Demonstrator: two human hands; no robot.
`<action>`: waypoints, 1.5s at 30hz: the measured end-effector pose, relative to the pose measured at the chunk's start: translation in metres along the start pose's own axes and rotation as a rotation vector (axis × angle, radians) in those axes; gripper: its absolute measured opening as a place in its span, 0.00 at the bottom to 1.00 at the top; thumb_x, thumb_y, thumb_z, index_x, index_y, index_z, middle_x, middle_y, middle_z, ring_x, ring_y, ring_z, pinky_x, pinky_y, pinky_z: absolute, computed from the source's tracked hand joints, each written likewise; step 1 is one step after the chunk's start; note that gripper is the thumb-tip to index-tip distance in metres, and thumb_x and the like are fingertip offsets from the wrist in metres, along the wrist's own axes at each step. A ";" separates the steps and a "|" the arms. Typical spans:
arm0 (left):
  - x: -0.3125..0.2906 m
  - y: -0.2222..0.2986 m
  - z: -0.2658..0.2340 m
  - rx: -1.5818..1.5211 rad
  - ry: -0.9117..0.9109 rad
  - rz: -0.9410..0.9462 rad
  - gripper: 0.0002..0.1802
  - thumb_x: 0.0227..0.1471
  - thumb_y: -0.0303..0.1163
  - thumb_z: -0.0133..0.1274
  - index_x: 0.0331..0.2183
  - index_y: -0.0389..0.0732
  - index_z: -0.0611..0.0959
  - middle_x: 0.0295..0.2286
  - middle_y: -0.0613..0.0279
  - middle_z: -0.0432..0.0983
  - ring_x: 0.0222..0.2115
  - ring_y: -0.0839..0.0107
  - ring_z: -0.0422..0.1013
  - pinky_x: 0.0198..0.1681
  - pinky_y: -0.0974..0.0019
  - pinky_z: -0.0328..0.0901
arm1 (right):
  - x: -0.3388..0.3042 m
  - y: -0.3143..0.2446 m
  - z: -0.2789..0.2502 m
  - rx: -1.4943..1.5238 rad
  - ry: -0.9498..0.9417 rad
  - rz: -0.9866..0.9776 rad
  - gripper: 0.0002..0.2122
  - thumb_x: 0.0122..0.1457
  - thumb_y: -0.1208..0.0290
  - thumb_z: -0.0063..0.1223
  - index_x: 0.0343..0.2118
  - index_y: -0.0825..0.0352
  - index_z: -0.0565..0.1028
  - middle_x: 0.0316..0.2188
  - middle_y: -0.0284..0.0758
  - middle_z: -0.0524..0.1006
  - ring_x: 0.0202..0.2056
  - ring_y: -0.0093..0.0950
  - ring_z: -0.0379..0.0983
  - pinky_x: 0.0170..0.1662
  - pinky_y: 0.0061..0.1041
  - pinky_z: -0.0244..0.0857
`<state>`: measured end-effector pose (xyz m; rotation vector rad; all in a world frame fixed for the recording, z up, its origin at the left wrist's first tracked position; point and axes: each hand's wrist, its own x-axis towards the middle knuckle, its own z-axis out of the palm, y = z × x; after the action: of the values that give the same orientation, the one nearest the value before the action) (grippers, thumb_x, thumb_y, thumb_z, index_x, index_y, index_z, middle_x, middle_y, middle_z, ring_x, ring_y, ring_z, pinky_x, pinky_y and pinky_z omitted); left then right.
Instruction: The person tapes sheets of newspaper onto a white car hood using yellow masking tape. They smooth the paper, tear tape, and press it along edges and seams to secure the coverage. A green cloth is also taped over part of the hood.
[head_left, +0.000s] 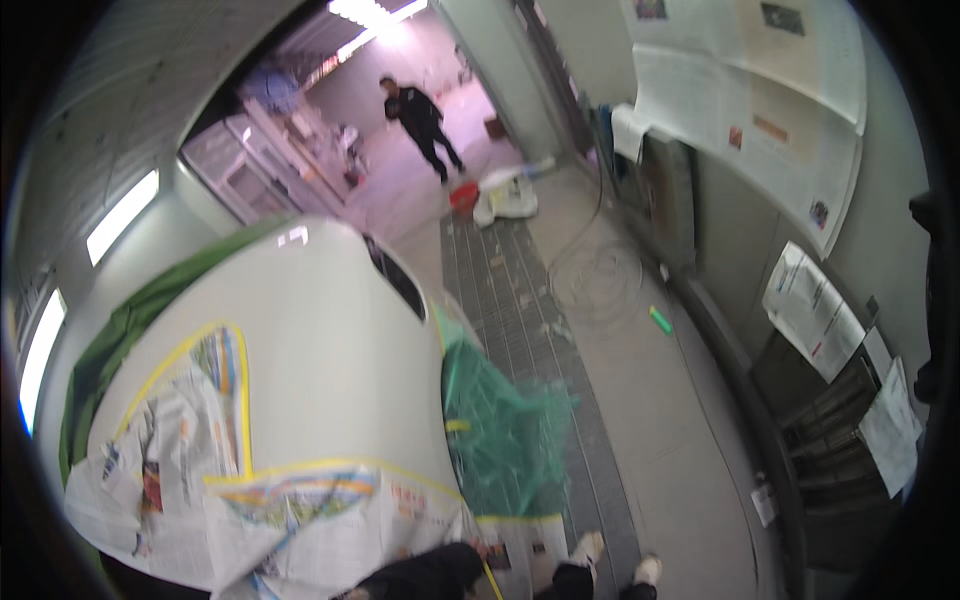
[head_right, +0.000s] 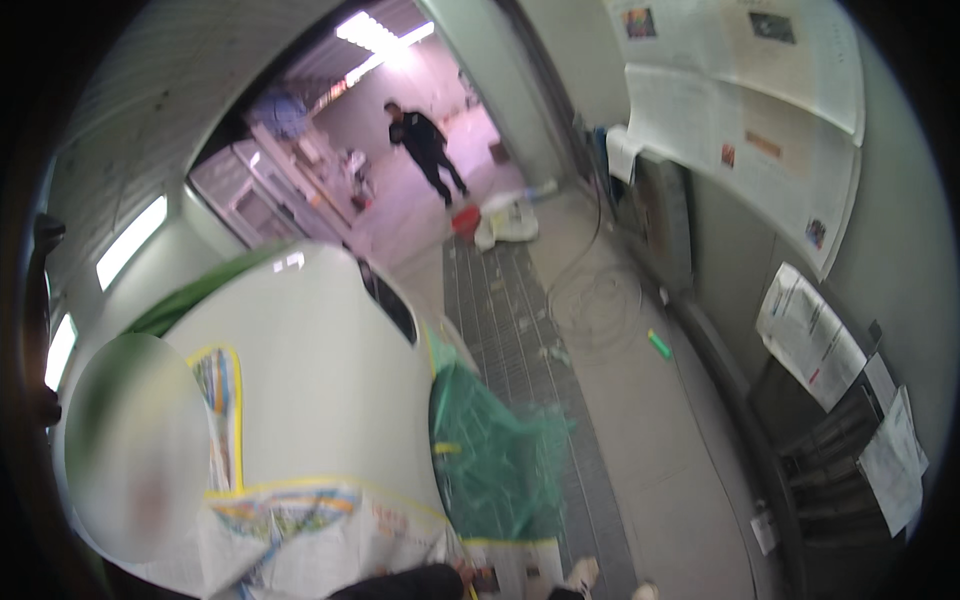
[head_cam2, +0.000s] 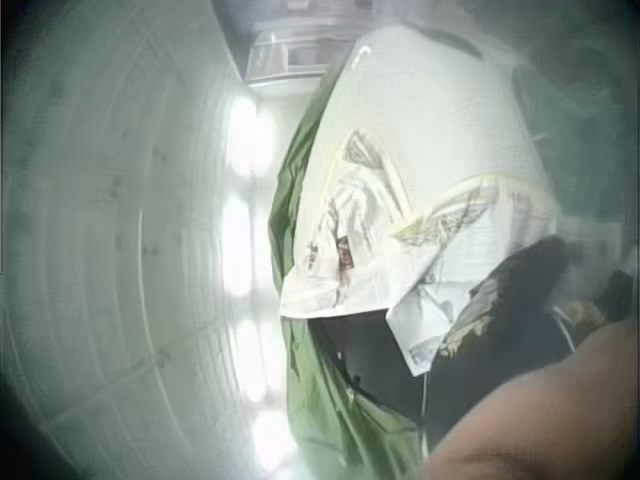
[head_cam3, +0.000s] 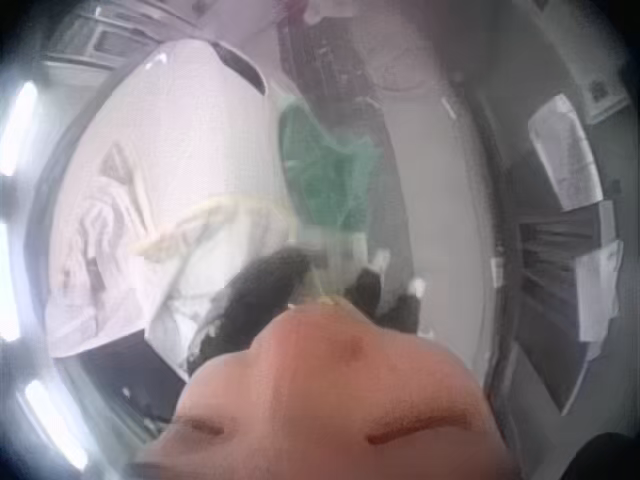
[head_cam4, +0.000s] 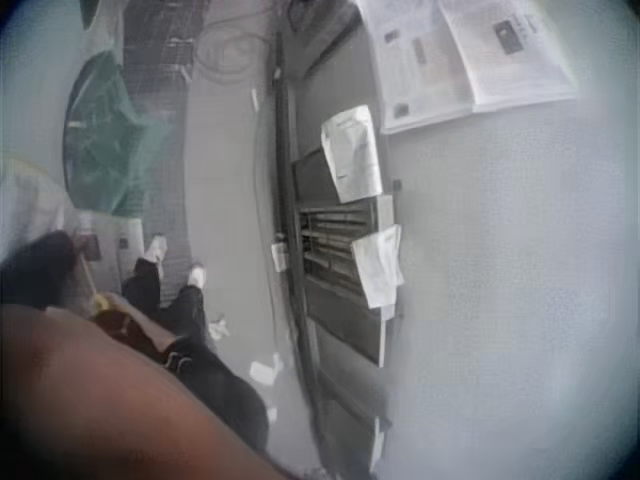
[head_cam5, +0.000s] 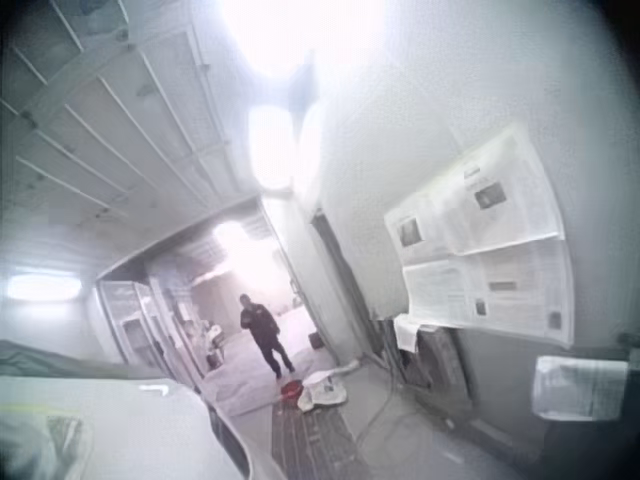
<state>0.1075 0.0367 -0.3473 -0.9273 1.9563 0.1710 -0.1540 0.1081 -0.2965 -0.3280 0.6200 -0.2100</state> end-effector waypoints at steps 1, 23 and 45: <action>-0.006 0.008 0.000 0.000 -0.016 -0.017 0.55 0.37 0.61 0.53 0.63 0.39 0.67 0.67 0.51 0.55 0.68 0.59 0.50 0.68 0.36 0.37 | -0.013 0.004 0.004 0.003 -0.022 0.027 0.13 0.68 0.57 0.50 0.46 0.61 0.78 0.37 0.30 0.81 0.35 0.25 0.77 0.36 0.27 0.69; -0.058 0.038 -0.056 0.285 -0.409 0.047 0.84 0.22 0.77 0.66 0.69 0.32 0.54 0.71 0.55 0.46 0.72 0.64 0.42 0.74 0.47 0.33 | -0.094 0.305 0.008 0.510 -0.446 0.436 0.17 0.68 0.57 0.47 0.46 0.63 0.81 0.39 0.29 0.85 0.39 0.17 0.71 0.42 0.22 0.52; -0.178 0.137 -0.008 0.218 -0.454 0.204 0.80 0.34 0.89 0.46 0.69 0.31 0.54 0.71 0.50 0.45 0.73 0.62 0.39 0.73 0.45 0.28 | -0.044 0.352 0.075 0.116 -0.173 0.206 0.16 0.67 0.59 0.54 0.38 0.70 0.80 0.27 0.33 0.79 0.22 0.24 0.77 0.27 0.24 0.70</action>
<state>0.0602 0.2252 -0.2339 -0.4930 1.6029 0.2557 -0.1109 0.4653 -0.3423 -0.1665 0.4648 -0.0195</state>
